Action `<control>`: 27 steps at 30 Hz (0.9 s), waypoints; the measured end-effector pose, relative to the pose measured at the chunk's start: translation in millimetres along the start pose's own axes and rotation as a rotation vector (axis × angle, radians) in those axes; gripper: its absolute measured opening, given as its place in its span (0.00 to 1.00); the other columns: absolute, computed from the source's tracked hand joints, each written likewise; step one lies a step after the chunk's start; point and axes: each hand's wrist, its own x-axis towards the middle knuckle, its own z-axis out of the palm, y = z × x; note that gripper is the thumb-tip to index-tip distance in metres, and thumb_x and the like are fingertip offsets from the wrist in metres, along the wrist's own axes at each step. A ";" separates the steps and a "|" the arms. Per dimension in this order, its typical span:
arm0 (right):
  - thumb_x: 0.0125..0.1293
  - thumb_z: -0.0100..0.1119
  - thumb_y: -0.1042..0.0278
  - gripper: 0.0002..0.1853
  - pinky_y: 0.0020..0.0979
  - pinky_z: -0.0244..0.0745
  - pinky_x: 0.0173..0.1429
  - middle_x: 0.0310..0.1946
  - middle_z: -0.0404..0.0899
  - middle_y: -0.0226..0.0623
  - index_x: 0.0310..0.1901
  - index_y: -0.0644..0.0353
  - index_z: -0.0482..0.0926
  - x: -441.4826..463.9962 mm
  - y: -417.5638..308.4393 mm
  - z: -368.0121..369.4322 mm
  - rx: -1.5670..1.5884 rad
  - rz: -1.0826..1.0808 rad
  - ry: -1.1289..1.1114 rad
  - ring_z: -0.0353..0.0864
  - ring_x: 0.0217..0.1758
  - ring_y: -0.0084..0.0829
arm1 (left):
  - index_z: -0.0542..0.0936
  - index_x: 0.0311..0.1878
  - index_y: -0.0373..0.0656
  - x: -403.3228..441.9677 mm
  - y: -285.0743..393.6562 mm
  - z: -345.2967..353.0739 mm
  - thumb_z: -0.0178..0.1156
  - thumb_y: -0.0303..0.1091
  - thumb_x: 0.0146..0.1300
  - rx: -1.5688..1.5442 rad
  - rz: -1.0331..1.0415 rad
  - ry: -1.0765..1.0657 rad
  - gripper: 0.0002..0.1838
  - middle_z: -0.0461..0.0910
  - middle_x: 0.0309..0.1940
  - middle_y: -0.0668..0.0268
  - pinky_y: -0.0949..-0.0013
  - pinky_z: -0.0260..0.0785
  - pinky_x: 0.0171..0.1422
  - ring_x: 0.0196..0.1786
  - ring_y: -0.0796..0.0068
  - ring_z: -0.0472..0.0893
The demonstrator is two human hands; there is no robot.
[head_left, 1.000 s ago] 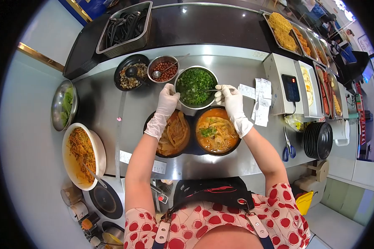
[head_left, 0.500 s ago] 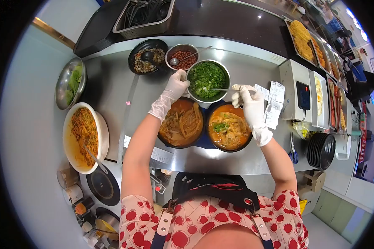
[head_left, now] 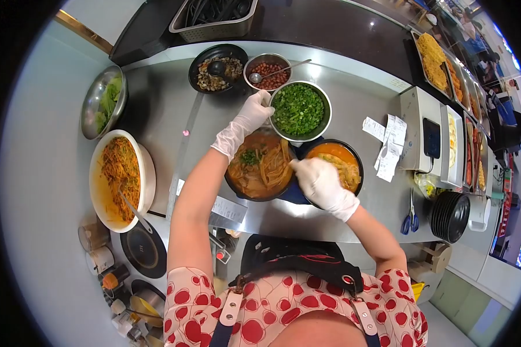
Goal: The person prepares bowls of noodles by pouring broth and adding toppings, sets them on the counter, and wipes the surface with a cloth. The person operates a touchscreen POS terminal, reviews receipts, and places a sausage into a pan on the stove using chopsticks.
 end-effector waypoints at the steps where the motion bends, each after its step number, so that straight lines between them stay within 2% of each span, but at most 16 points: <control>1: 0.58 0.55 0.75 0.12 0.37 0.76 0.34 0.31 0.79 0.39 0.44 0.63 0.78 3.4 7.8 -4.8 0.030 0.015 0.149 0.80 0.32 0.39 | 0.67 0.31 0.42 -2.2 3.0 1.0 0.57 0.21 0.57 0.018 0.005 0.009 0.08 0.68 0.23 0.71 0.73 0.70 0.26 0.23 0.81 0.72; 2: 0.60 0.55 0.75 0.10 0.37 0.76 0.35 0.31 0.79 0.39 0.44 0.63 0.78 8.7 17.5 -9.0 0.055 0.032 0.303 0.80 0.33 0.40 | 0.67 0.32 0.42 -2.1 4.1 3.0 0.57 0.22 0.56 0.038 0.014 0.013 0.08 0.68 0.23 0.71 0.73 0.70 0.26 0.22 0.81 0.72; 5: 0.65 0.55 0.74 0.08 0.37 0.78 0.39 0.34 0.81 0.42 0.44 0.60 0.79 19.0 49.6 -12.1 -0.007 0.303 0.296 0.81 0.34 0.43 | 0.68 0.33 0.41 -1.6 5.7 9.7 0.57 0.22 0.57 0.002 -0.048 0.028 0.07 0.69 0.23 0.70 0.73 0.70 0.26 0.23 0.81 0.72; 6: 0.65 0.55 0.74 0.08 0.37 0.78 0.39 0.34 0.81 0.42 0.44 0.60 0.79 21.3 56.4 -9.2 -0.015 0.308 0.308 0.81 0.34 0.43 | 0.68 0.33 0.41 -1.4 6.8 11.9 0.57 0.22 0.57 0.007 -0.040 0.016 0.07 0.69 0.23 0.70 0.73 0.70 0.26 0.23 0.81 0.72; 8: 0.66 0.55 0.73 0.07 0.35 0.78 0.40 0.35 0.81 0.44 0.43 0.62 0.80 21.7 71.2 8.1 0.159 0.415 0.320 0.82 0.35 0.44 | 0.69 0.34 0.40 -1.3 11.1 16.7 0.58 0.23 0.57 0.057 -0.041 0.025 0.07 0.70 0.23 0.70 0.73 0.70 0.26 0.23 0.81 0.73; 9: 0.67 0.55 0.71 0.07 0.33 0.77 0.40 0.34 0.81 0.46 0.42 0.63 0.81 17.7 82.4 28.4 0.336 0.484 0.388 0.82 0.34 0.42 | 0.71 0.37 0.40 -0.1 12.7 19.1 0.58 0.21 0.58 0.065 -0.087 0.019 0.07 0.72 0.26 0.69 0.73 0.70 0.29 0.25 0.79 0.74; 10: 0.68 0.54 0.71 0.08 0.29 0.76 0.37 0.31 0.82 0.42 0.41 0.64 0.81 19.7 78.8 32.8 0.467 0.582 0.433 0.81 0.29 0.33 | 0.71 0.37 0.40 1.1 13.2 21.2 0.58 0.21 0.58 0.068 -0.085 0.013 0.07 0.72 0.26 0.69 0.73 0.70 0.29 0.25 0.79 0.74; 12: 0.71 0.52 0.70 0.10 0.25 0.74 0.32 0.27 0.81 0.36 0.40 0.66 0.81 20.9 80.2 31.3 0.785 0.796 0.542 0.78 0.25 0.24 | 0.70 0.36 0.41 2.7 13.1 24.6 0.59 0.21 0.58 0.023 -0.054 0.009 0.07 0.72 0.26 0.69 0.74 0.70 0.27 0.24 0.79 0.74; 14: 0.72 0.49 0.68 0.12 0.22 0.72 0.28 0.24 0.79 0.33 0.39 0.67 0.79 22.3 89.5 23.1 1.022 0.895 0.670 0.76 0.22 0.21 | 0.70 0.36 0.41 4.1 10.8 25.7 0.58 0.22 0.58 0.035 -0.049 0.014 0.07 0.71 0.25 0.70 0.74 0.70 0.27 0.24 0.80 0.73; 15: 0.73 0.47 0.68 0.12 0.22 0.73 0.27 0.23 0.79 0.34 0.39 0.67 0.79 22.1 94.6 17.3 1.039 0.962 0.658 0.76 0.21 0.22 | 0.69 0.36 0.41 5.1 10.2 25.6 0.58 0.23 0.58 0.045 -0.043 0.022 0.07 0.71 0.24 0.70 0.74 0.69 0.26 0.23 0.81 0.73; 18: 0.72 0.47 0.68 0.12 0.22 0.72 0.26 0.23 0.79 0.35 0.39 0.67 0.79 16.4 108.1 12.4 1.150 1.028 0.663 0.75 0.20 0.22 | 0.70 0.36 0.41 5.5 13.5 25.4 0.58 0.23 0.57 0.041 -0.078 0.017 0.07 0.71 0.25 0.70 0.74 0.69 0.26 0.23 0.80 0.73; 21: 0.74 0.47 0.66 0.14 0.24 0.74 0.28 0.25 0.80 0.36 0.40 0.67 0.79 13.9 111.4 10.5 1.079 0.984 0.603 0.77 0.22 0.24 | 0.70 0.37 0.41 7.4 13.9 28.6 0.58 0.23 0.57 0.036 -0.073 0.013 0.07 0.71 0.25 0.69 0.74 0.69 0.27 0.23 0.80 0.74; 27: 0.72 0.48 0.68 0.12 0.22 0.72 0.25 0.23 0.79 0.35 0.39 0.67 0.79 12.5 109.0 -6.4 1.074 0.976 0.667 0.76 0.20 0.22 | 0.71 0.37 0.40 8.2 14.1 35.0 0.59 0.23 0.57 0.048 -0.078 0.031 0.07 0.72 0.25 0.68 0.74 0.70 0.27 0.24 0.79 0.74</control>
